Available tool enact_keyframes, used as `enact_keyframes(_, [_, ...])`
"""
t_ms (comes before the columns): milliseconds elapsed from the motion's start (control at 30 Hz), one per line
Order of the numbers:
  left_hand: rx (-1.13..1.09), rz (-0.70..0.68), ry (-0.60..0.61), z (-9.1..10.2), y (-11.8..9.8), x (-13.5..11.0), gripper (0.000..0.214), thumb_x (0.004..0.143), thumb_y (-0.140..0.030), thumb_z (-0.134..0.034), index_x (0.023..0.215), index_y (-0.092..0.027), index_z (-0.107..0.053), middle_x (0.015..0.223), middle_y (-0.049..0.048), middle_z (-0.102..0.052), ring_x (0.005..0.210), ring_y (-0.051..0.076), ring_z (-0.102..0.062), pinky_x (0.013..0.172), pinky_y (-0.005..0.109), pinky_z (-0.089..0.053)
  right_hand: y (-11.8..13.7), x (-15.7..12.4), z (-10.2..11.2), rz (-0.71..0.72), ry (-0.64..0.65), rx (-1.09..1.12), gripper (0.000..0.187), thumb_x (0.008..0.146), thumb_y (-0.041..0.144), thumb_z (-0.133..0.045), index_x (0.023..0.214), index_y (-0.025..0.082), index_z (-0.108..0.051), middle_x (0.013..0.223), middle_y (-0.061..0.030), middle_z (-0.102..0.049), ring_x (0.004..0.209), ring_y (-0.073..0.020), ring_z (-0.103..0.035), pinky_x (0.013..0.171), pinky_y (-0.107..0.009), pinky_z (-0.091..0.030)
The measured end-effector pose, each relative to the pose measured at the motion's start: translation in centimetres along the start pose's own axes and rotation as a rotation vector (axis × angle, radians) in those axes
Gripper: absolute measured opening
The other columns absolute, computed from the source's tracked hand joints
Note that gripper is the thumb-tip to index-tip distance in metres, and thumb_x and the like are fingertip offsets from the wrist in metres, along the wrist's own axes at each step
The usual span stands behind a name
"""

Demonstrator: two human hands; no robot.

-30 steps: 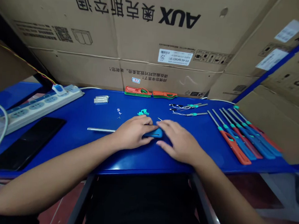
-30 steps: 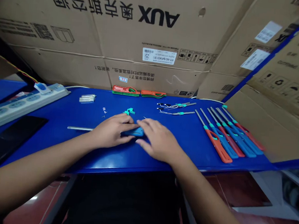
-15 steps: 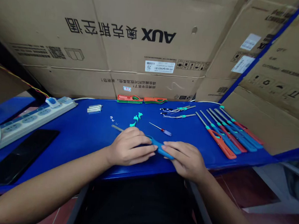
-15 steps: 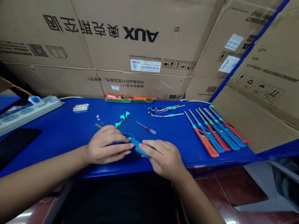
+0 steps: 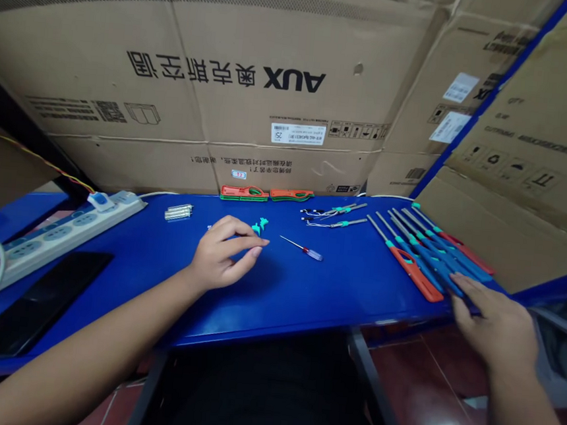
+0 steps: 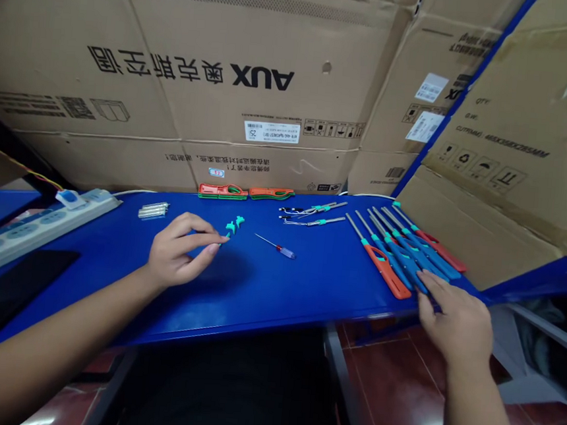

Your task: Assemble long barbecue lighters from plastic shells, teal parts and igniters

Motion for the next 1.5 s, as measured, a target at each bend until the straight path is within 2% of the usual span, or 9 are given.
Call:
enact_keyframes(67, [-0.004, -0.032, 0.019, -0.2, -0.2, 0.0, 0.019, 0.085, -0.011, -0.065, 0.101, -0.020, -0.073, 0.086, 0.0047, -0.067, 0.078, 0.016, -0.062, 0.073, 0.032, -0.050, -0.1, -0.1, -0.3, 0.042, 0.002, -0.035, 0.049, 0.091, 0.033, -0.051, 0.139, 0.026, -0.063, 0.127, -0.0224, -0.068, 0.109, -0.0424, -0.067, 0.095, -0.051, -0.048])
enact_keyframes(267, [-0.005, -0.025, 0.034, -0.5, 0.2, 0.1, 0.017, 0.087, -0.013, -0.064, 0.100, -0.020, -0.073, 0.086, 0.0047, -0.067, 0.079, 0.015, -0.062, 0.073, 0.031, -0.051, -0.6, 0.7, -2.1, 0.073, 0.005, -0.166, 0.046, 0.090, 0.029, -0.046, 0.130, 0.028, -0.069, 0.128, -0.0162, -0.069, 0.106, -0.0376, -0.065, 0.083, -0.051, -0.052])
enact_keyframes(467, [-0.034, -0.008, 0.052, -0.7, 0.5, 0.0, 0.016, 0.087, -0.013, -0.065, 0.099, -0.019, -0.074, 0.087, 0.0054, -0.068, 0.080, 0.015, -0.063, 0.074, 0.031, -0.051, -1.6, 1.5, -3.3, 0.000, -0.018, -0.245, 0.049, 0.092, 0.029, -0.036, 0.125, 0.019, -0.071, 0.129, -0.0110, -0.069, 0.112, -0.0305, -0.061, 0.091, -0.048, -0.050])
enact_keyframes(667, [-0.053, -0.014, 0.084, -0.9, 0.5, 0.0, 0.016, 0.087, -0.012, -0.064, 0.099, -0.018, -0.073, 0.087, 0.0057, -0.068, 0.080, 0.016, -0.062, 0.074, 0.032, -0.051, -1.3, 1.8, -3.0, -0.138, -0.067, -0.263, 0.046, 0.097, 0.040, -0.037, 0.117, 0.021, -0.074, 0.124, -0.0094, -0.071, 0.111, -0.0302, -0.061, 0.089, -0.046, -0.048])
enact_keyframes(933, [-0.062, -0.010, 0.104, -1.1, 0.6, -0.1, 0.016, 0.088, -0.013, -0.063, 0.099, -0.019, -0.073, 0.087, 0.0049, -0.067, 0.079, 0.015, -0.061, 0.074, 0.033, -0.050, -0.6, 2.1, -2.3, -0.088, -0.191, -0.237, 0.050, 0.097, 0.050, -0.043, 0.115, 0.016, -0.075, 0.122, -0.0149, -0.071, 0.105, -0.0308, -0.066, 0.085, -0.041, -0.050])
enact_keyframes(1033, [-0.070, -0.008, 0.105, -1.2, 0.7, -0.1, 0.016, 0.089, -0.013, -0.063, 0.099, -0.019, -0.073, 0.087, 0.0046, -0.067, 0.080, 0.015, -0.060, 0.074, 0.032, -0.050, -1.4, 2.8, -2.9, -0.105, -0.162, -0.185, 0.050, 0.097, 0.048, -0.043, 0.124, 0.016, -0.071, 0.135, -0.0173, -0.064, 0.117, -0.0321, -0.063, 0.096, -0.043, -0.050])
enact_keyframes(1233, [-0.075, 0.004, 0.125, -1.4, 0.8, -0.1, 0.016, 0.089, -0.013, -0.063, 0.101, -0.019, -0.073, 0.089, 0.0045, -0.067, 0.081, 0.015, -0.061, 0.076, 0.033, -0.050, -3.8, 4.0, -4.6, -0.316, 0.038, -0.097, 0.054, 0.097, 0.051, -0.042, 0.131, 0.019, -0.068, 0.144, -0.0143, -0.059, 0.129, -0.0317, -0.057, 0.110, -0.044, -0.043])
enact_keyframes(1333, [-0.081, 0.011, 0.130, -1.5, 0.9, -0.1, 0.016, 0.089, -0.013, -0.063, 0.100, -0.019, -0.073, 0.089, 0.0051, -0.068, 0.081, 0.016, -0.061, 0.076, 0.033, -0.050, -4.2, 4.2, -4.8, -0.391, 0.086, -0.083, 0.056, 0.098, 0.051, -0.039, 0.135, 0.019, -0.065, 0.149, -0.0134, -0.054, 0.134, -0.0322, -0.053, 0.111, -0.045, -0.042])
enact_keyframes(1500, [-0.083, 0.014, 0.137, -1.6, 0.9, -0.1, 0.016, 0.089, -0.014, -0.063, 0.100, -0.019, -0.073, 0.089, 0.0045, -0.068, 0.082, 0.015, -0.061, 0.077, 0.032, -0.051, -4.0, 4.7, -4.4, -0.403, 0.049, -0.096, 0.053, 0.096, 0.049, -0.043, 0.131, 0.018, -0.068, 0.144, -0.0169, -0.058, 0.129, -0.0343, -0.056, 0.104, -0.048, -0.045])
Point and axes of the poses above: each hand's wrist, its own x-axis towards the middle knuckle, its own z-axis out of the back of the hand, y = z × x, the point moved 6 cm from there along x, towards the middle knuckle
